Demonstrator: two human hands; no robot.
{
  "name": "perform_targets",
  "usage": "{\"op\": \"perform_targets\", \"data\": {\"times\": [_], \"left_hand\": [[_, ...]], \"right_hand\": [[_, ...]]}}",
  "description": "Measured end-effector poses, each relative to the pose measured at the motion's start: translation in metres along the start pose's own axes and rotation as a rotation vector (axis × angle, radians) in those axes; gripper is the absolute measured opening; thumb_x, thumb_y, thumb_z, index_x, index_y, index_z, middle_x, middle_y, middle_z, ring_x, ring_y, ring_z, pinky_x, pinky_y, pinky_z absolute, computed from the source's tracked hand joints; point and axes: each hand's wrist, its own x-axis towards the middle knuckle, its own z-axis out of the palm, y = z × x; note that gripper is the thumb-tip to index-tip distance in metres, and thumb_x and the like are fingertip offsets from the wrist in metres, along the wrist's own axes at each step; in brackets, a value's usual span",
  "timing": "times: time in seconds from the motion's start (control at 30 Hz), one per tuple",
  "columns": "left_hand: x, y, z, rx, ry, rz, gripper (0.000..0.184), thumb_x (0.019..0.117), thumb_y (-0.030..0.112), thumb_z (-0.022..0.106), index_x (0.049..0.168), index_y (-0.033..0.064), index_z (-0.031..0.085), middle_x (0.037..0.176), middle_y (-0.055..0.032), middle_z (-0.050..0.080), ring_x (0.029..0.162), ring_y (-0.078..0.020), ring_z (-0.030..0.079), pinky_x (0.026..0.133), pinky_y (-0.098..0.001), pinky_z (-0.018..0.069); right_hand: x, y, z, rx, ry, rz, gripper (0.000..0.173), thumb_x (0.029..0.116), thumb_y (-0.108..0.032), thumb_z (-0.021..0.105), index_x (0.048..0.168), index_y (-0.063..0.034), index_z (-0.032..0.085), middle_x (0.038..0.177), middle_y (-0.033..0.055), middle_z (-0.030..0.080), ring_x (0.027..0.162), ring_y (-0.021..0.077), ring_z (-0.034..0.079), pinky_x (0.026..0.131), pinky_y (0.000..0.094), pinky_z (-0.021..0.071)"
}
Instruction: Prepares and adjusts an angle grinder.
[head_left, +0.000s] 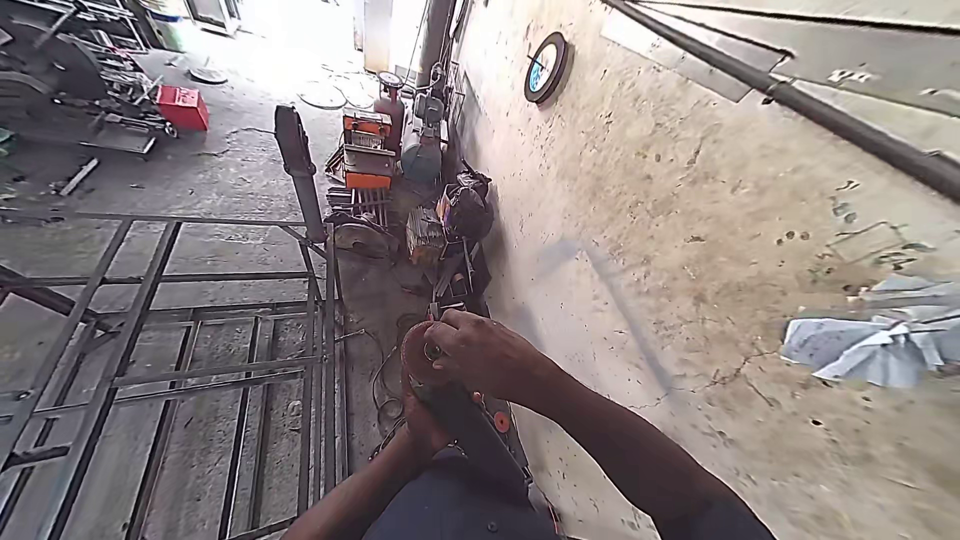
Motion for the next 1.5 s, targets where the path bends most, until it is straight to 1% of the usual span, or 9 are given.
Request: {"op": "perform_targets", "data": {"times": [0.1, 0.23, 0.4, 0.63, 0.83, 1.03, 1.13, 1.27, 1.5], "left_hand": [[-0.001, -0.001, 0.003, -0.006, -0.004, -0.007, 0.095, 0.0749, 0.096, 0.037, 0.107, 0.0144, 0.074, 0.097, -0.0162, 0.074, 0.090, -0.0314, 0.072, 0.082, -0.0509, 0.0588], [-0.004, -0.002, 0.009, 0.004, 0.036, -0.010, 0.097, 0.0722, 0.098, 0.037, 0.105, 0.0141, 0.074, 0.095, -0.0162, 0.074, 0.087, -0.0311, 0.073, 0.079, -0.0506, 0.0598], [-0.005, -0.006, 0.010, -0.011, 0.016, -0.026, 0.097, 0.0722, 0.097, 0.039, 0.105, 0.0127, 0.074, 0.095, -0.0172, 0.074, 0.088, -0.0323, 0.073, 0.080, -0.0511, 0.0598], [-0.006, -0.010, 0.004, -0.020, -0.008, -0.036, 0.099, 0.0736, 0.097, 0.036, 0.106, 0.0115, 0.073, 0.095, -0.0175, 0.073, 0.089, -0.0332, 0.072, 0.082, -0.0523, 0.0589], [-0.010, -0.011, 0.007, -0.026, 0.027, -0.029, 0.099, 0.0735, 0.097, 0.035, 0.105, 0.0115, 0.074, 0.094, -0.0169, 0.074, 0.088, -0.0325, 0.073, 0.082, -0.0513, 0.0593], [-0.008, -0.009, 0.008, -0.028, 0.019, -0.034, 0.101, 0.0727, 0.098, 0.034, 0.105, 0.0118, 0.074, 0.094, -0.0169, 0.073, 0.089, -0.0327, 0.072, 0.083, -0.0520, 0.0589], [-0.007, -0.010, 0.012, 0.019, 0.065, -0.014, 0.101, 0.0742, 0.098, 0.030, 0.105, 0.0129, 0.073, 0.094, -0.0175, 0.074, 0.086, -0.0329, 0.073, 0.079, -0.0521, 0.0601], [-0.005, -0.009, 0.003, -0.010, -0.012, -0.010, 0.094, 0.0748, 0.095, 0.040, 0.110, 0.0145, 0.074, 0.100, -0.0175, 0.074, 0.091, -0.0327, 0.072, 0.081, -0.0525, 0.0591], [-0.005, -0.006, 0.004, -0.014, 0.012, 0.000, 0.095, 0.0739, 0.096, 0.039, 0.109, 0.0157, 0.074, 0.100, -0.0175, 0.074, 0.091, -0.0330, 0.073, 0.080, -0.0526, 0.0594]], "right_hand": [[-0.003, -0.001, -0.002, -0.018, -0.003, 0.042, 0.039, 0.1012, -0.038, 0.062, 0.122, -0.0050, 0.066, 0.109, 0.0151, 0.065, 0.103, 0.0306, 0.066, 0.088, 0.0463, 0.0551], [-0.008, 0.006, 0.005, -0.009, 0.051, -0.071, 0.028, 0.1006, -0.019, 0.062, 0.127, -0.0112, 0.066, 0.118, 0.0114, 0.066, 0.114, 0.0283, 0.063, 0.096, 0.0421, 0.0535], [-0.009, 0.005, 0.005, -0.038, 0.034, -0.047, 0.027, 0.1006, -0.021, 0.064, 0.125, -0.0079, 0.065, 0.112, 0.0127, 0.067, 0.110, 0.0300, 0.064, 0.094, 0.0430, 0.0540], [-0.008, 0.007, 0.001, 0.001, -0.047, -0.055, 0.030, 0.0994, -0.016, 0.063, 0.129, -0.0107, 0.063, 0.121, 0.0131, 0.065, 0.118, 0.0306, 0.061, 0.100, 0.0445, 0.0510], [-0.010, 0.001, 0.000, -0.061, -0.073, 0.023, 0.033, 0.1020, -0.029, 0.063, 0.124, -0.0040, 0.063, 0.111, 0.0145, 0.065, 0.109, 0.0308, 0.064, 0.094, 0.0438, 0.0526], [-0.009, 0.003, 0.003, 0.008, -0.054, 0.006, 0.043, 0.1027, -0.039, 0.061, 0.130, -0.0057, 0.062, 0.119, 0.0156, 0.064, 0.113, 0.0315, 0.062, 0.098, 0.0458, 0.0515], [-0.010, 0.003, 0.003, 0.011, -0.025, -0.021, 0.035, 0.1022, -0.029, 0.062, 0.128, -0.0052, 0.063, 0.117, 0.0164, 0.064, 0.112, 0.0326, 0.062, 0.096, 0.0456, 0.0525], [-0.010, 0.001, 0.005, 0.004, -0.007, -0.020, 0.030, 0.0992, -0.016, 0.064, 0.127, -0.0059, 0.063, 0.117, 0.0156, 0.064, 0.113, 0.0323, 0.062, 0.096, 0.0437, 0.0530], [-0.007, -0.004, 0.004, -0.063, -0.024, 0.057, 0.040, 0.1052, -0.038, 0.056, 0.121, -0.0025, 0.064, 0.110, 0.0159, 0.065, 0.109, 0.0320, 0.063, 0.093, 0.0433, 0.0537]]}}
